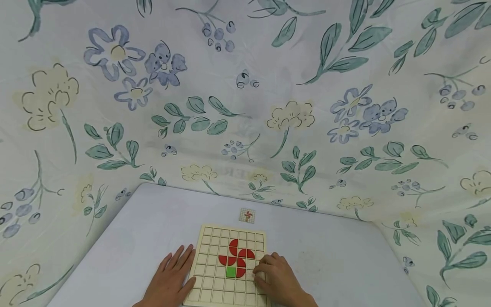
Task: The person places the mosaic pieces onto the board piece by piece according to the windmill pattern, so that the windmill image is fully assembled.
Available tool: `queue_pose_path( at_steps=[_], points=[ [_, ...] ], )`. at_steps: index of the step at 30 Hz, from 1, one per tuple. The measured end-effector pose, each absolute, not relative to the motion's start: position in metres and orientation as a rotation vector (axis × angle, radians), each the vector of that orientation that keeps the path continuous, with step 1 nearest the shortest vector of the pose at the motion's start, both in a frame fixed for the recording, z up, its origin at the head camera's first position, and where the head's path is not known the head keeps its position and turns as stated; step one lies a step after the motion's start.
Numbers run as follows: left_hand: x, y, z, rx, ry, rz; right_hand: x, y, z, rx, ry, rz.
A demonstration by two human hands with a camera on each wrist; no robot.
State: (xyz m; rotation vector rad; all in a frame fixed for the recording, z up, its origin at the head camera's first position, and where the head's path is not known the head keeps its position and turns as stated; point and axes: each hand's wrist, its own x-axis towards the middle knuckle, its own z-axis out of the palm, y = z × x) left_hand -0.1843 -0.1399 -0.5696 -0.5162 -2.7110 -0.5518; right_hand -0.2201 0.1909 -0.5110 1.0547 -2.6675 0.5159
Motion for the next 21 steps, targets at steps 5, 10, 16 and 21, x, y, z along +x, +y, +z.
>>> queue_pose_path(
  at_steps=[5, 10, 16, 21],
  points=[
    [-0.184, -0.140, -0.573, -0.522, -2.686, -0.553, -0.216, 0.207, -0.509, 0.985, -2.761, 0.494],
    [-0.187, -0.141, -0.581, -0.545, -2.617, -0.481, -0.212, 0.222, -0.508, 0.947, -2.823, 0.497],
    [-0.186, -0.140, -0.576, -0.543, -2.640, -0.512, -0.209, 0.234, -0.513, 0.924, -2.871, 0.485],
    [-0.186, -0.140, -0.577, -0.542, -2.621, -0.504, -0.207, 0.240, -0.515, 0.893, -2.890, 0.487]
  ],
)
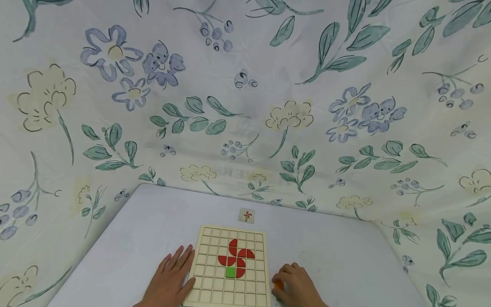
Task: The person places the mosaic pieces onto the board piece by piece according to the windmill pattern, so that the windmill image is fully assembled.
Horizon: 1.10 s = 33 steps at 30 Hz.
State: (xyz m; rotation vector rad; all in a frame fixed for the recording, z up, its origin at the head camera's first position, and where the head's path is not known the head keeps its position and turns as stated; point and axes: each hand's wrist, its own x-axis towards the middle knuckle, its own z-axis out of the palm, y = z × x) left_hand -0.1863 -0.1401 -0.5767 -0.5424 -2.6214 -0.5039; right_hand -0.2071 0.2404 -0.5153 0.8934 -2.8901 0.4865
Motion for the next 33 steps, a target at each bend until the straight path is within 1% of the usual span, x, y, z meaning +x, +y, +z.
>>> queue_pose_path(
  at_steps=[5, 17, 25, 33],
  points=[
    [-0.187, -0.141, -0.580, -0.559, -2.591, -0.466, -0.206, 0.243, -0.513, 0.867, -2.916, 0.500],
    [-0.184, -0.139, -0.569, -0.516, -2.704, -0.540, -0.209, 0.243, -0.514, 0.823, -2.887, 0.526],
    [-0.185, -0.139, -0.569, -0.506, -2.714, -0.527, -0.213, 0.239, -0.512, 0.927, -2.814, 0.480],
    [-0.185, -0.139, -0.570, -0.503, -2.710, -0.530, -0.221, 0.223, -0.508, 1.047, -2.655, 0.473]
  ],
)
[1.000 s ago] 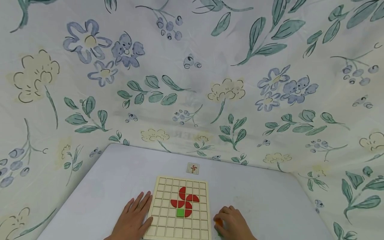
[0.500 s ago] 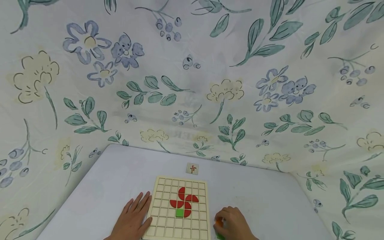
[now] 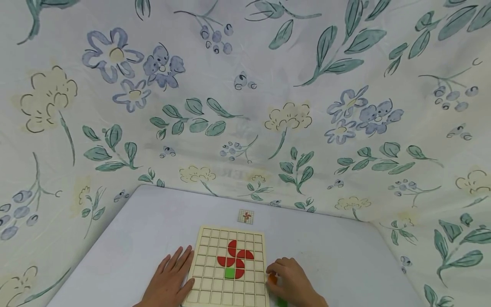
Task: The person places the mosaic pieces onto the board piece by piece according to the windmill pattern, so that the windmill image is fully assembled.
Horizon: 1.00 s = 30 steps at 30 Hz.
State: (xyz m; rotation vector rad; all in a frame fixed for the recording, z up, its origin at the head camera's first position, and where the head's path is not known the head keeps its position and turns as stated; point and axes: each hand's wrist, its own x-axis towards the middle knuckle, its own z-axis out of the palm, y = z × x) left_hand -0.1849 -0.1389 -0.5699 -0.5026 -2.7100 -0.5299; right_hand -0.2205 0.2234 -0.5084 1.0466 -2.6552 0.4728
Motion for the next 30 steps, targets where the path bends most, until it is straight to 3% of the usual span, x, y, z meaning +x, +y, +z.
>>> queue_pose_path(
  at_steps=[30],
  points=[
    [-0.186, -0.140, -0.578, -0.520, -2.637, -0.490, -0.221, 0.136, -0.510, 1.426, -2.501, 0.542]
  ],
)
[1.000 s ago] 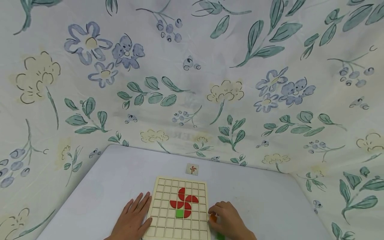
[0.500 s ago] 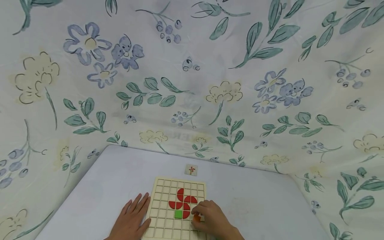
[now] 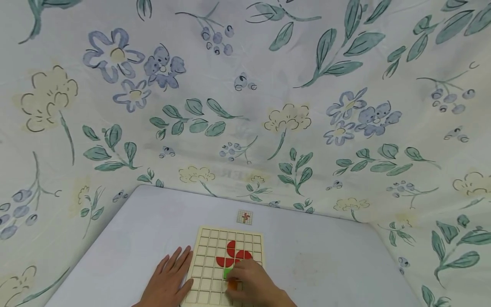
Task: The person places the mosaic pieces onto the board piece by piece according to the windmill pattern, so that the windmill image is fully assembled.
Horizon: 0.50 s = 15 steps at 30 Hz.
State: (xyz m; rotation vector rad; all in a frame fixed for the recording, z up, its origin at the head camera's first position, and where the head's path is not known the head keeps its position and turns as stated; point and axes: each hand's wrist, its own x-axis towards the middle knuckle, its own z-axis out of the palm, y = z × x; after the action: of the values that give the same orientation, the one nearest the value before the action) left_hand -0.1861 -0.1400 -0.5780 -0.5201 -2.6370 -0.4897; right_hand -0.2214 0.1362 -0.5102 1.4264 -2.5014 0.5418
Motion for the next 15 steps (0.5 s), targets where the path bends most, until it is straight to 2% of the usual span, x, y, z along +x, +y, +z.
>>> queue_pose_path(
  at_steps=[15],
  points=[
    [-0.1845, -0.1394, -0.5704, -0.503, -2.707, -0.543, -0.2205, 0.1259, -0.5173, 1.435, -2.526, 0.431]
  ],
)
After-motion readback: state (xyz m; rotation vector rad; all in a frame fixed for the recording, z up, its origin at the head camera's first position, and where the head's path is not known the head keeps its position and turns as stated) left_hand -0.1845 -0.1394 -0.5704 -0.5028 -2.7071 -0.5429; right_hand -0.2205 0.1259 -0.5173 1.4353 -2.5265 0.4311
